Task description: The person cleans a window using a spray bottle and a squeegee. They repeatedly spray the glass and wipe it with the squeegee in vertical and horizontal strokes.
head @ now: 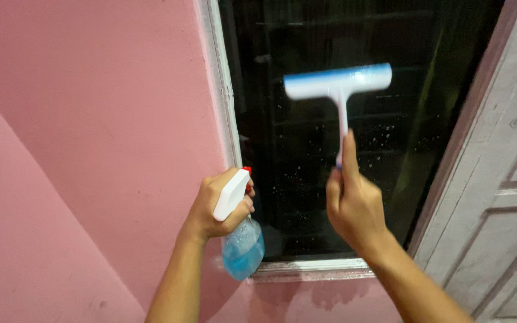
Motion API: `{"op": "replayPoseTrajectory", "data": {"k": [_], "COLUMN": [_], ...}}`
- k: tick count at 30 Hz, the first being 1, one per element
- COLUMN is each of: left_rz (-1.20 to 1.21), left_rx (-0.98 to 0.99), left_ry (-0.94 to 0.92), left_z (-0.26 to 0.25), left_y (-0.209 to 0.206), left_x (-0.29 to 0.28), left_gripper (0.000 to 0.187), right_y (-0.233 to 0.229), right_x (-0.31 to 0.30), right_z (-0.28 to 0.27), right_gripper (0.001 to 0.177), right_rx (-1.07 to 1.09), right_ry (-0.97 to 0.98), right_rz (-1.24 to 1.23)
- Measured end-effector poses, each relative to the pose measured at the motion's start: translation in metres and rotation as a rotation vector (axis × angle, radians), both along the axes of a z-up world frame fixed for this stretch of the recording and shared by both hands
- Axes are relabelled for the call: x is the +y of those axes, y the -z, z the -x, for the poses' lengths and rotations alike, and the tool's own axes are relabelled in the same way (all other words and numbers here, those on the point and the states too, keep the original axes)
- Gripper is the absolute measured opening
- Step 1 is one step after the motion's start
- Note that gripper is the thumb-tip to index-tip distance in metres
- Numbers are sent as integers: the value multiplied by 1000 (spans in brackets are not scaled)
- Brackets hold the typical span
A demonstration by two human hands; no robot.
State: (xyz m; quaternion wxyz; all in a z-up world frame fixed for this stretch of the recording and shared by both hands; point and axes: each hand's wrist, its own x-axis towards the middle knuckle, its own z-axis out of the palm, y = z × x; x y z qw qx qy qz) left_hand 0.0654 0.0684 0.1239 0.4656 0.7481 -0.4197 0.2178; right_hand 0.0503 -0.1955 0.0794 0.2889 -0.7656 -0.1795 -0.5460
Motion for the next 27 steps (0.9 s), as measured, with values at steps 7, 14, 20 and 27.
{"op": "replayPoseTrajectory", "data": {"k": [7,14,20,27], "left_rz": [-15,-30,-36,-73], "left_rx": [-65,-113,-139,-169], "left_ry": [-45,-57,-84,-110], "left_z": [-1,-2,-4,-3], "left_y": [3,4,3,3], "left_x": [0,1,-1,-1], "left_gripper": [16,19,19,20], "right_y": [-10,-23,-18,14], "right_x": [28,16,36,0], "right_z": [-1,-2,-12,10], "right_gripper": [73,72,69,70], "right_rx": [44,-64,-11,-8], "right_ry": [2,15,60,-28], "right_rz": [98,69,188,91]}}
